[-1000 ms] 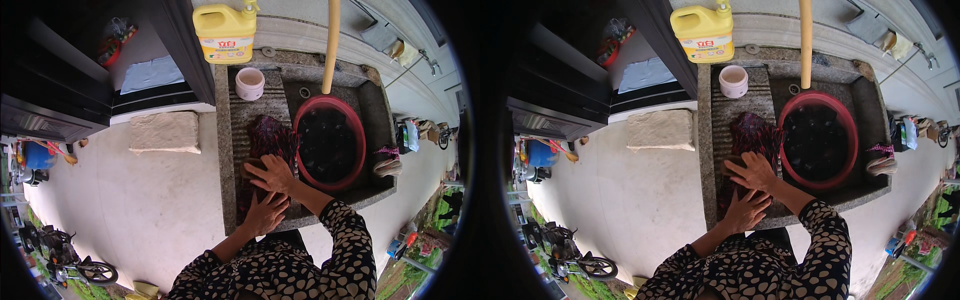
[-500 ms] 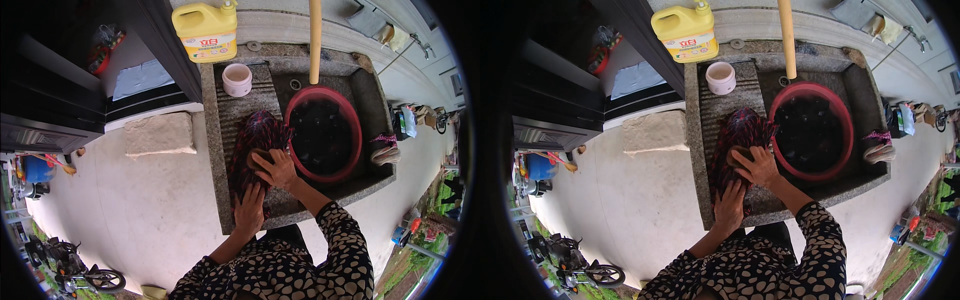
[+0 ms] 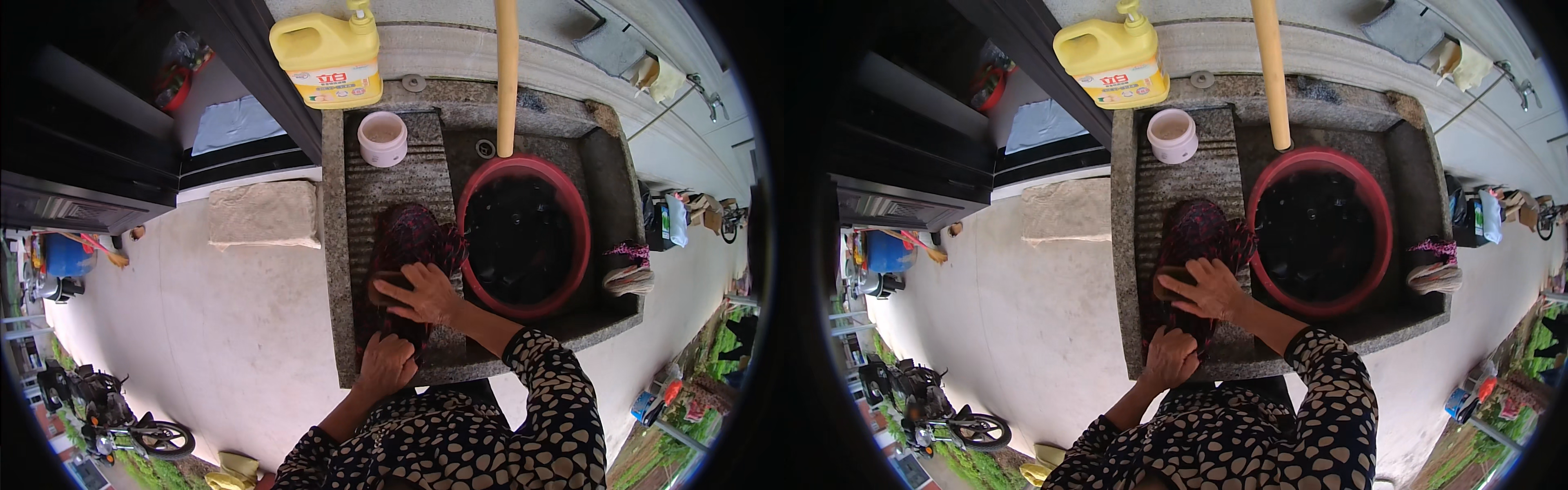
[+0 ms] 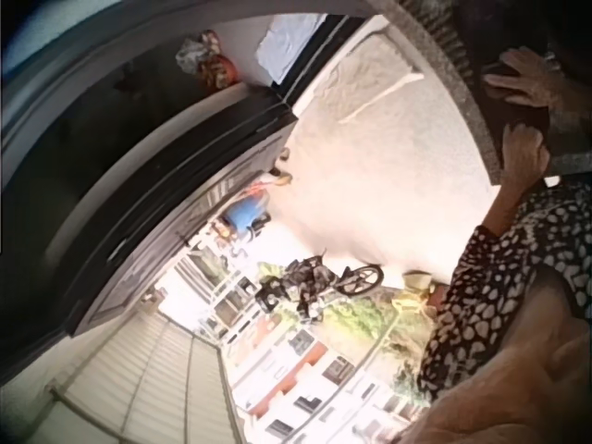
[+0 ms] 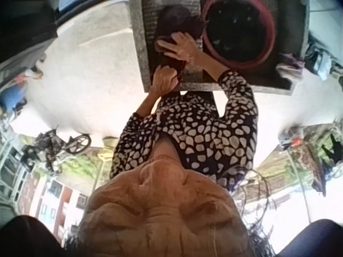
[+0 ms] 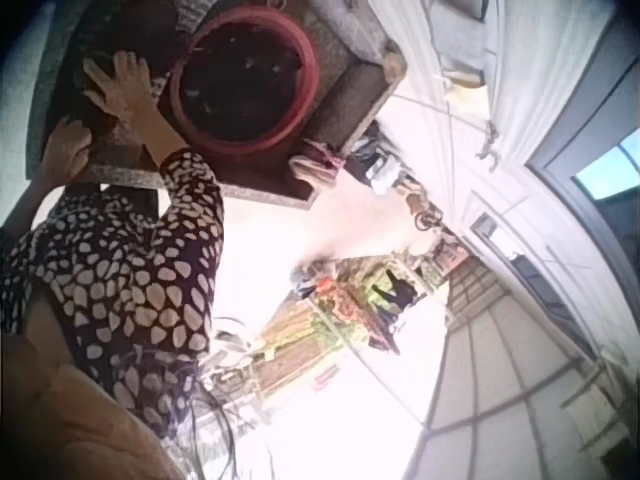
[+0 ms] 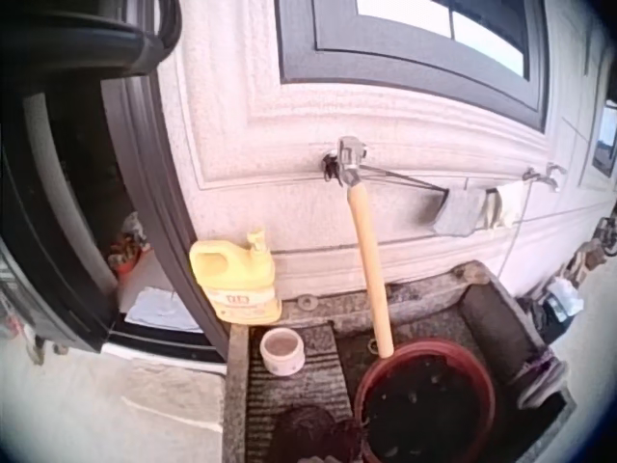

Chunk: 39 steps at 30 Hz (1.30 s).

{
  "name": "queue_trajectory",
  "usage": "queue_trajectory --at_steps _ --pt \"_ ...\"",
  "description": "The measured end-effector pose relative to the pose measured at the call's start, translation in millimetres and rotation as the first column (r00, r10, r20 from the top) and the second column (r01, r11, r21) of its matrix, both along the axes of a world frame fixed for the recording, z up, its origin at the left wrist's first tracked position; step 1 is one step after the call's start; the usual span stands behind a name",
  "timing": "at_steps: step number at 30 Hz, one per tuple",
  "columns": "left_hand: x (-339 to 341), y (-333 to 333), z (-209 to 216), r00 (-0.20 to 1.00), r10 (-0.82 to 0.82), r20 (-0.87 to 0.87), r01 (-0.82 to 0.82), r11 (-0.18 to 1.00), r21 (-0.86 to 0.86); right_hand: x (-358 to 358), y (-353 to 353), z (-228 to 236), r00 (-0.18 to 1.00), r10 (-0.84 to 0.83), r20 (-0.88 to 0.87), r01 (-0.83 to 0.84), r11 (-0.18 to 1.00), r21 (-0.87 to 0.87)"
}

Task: The person washes a patterned cloth by hand using a stone washboard and a bar of soap. They scrub the fabric on the ridged surface, rinse it in a red basin filled with water, and wring it out repeatedly. The process involves alternating between scrubbing and rinsing to clean the garment.

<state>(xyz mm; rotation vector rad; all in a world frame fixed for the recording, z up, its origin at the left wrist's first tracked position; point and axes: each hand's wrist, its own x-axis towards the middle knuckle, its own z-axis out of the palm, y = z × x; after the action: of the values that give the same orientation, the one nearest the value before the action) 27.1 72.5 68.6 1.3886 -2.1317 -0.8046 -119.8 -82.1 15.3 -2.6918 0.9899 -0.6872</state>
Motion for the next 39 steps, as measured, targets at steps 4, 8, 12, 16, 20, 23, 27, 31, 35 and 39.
queue_trajectory --at_steps 4,8,12,16,20,23,27,31,35,39 --pt "-15.1 -4.5 -7.5 0.999 -0.052 -0.013 0.053 0.992 0.112 -4.0 -75.7 -26.3 0.96 -0.28 0.014 0.28 0.956 -0.091" --pt "-21.1 4.9 -1.8 0.977 0.187 0.102 -0.187 0.982 -0.012 -27.7 -107.5 -52.3 0.83 -0.366 0.421 0.214 0.906 0.366" --pt "-34.2 18.9 12.0 0.837 0.494 0.236 -0.49 0.868 -0.078 -107.2 -95.9 -47.9 0.151 -0.888 0.435 -0.437 0.335 0.835" --pt "-44.1 17.6 8.2 0.784 0.477 0.398 -0.521 0.854 0.003 -169.2 -58.1 -90.7 0.021 -0.978 0.209 -0.683 0.138 0.717" --pt "-50.3 10.9 0.7 0.735 0.519 0.435 -0.546 0.835 -0.073 -176.7 -51.8 -113.1 -0.074 -0.99 0.119 -0.585 0.14 0.799" --pt "-39.4 21.2 -8.6 0.795 0.474 0.379 -0.482 0.873 -0.079 -169.6 -55.2 -71.9 0.183 -0.953 0.24 -0.58 0.092 0.809" --pt "-40.9 22.9 -5.9 0.858 0.417 0.302 -0.408 0.908 -0.096 -93.0 1.8 12.2 0.92 -0.186 0.345 -0.094 0.749 0.655" --pt "-39.2 25.0 -3.8 0.873 0.374 0.312 -0.379 0.924 -0.047 -55.2 33.2 14.6 0.978 0.193 0.081 -0.201 0.973 0.111" --pt "-48.6 15.1 -5.5 0.856 0.432 0.284 -0.431 0.9 -0.069 -36.7 -93.9 -23.3 0.967 -0.247 -0.065 0.246 0.969 -0.011" --pt "-51.0 17.9 3.6 0.856 0.457 0.24 -0.413 0.885 -0.215 -17.7 -74.4 -2.9 0.978 -0.207 -0.006 0.206 0.97 0.13"
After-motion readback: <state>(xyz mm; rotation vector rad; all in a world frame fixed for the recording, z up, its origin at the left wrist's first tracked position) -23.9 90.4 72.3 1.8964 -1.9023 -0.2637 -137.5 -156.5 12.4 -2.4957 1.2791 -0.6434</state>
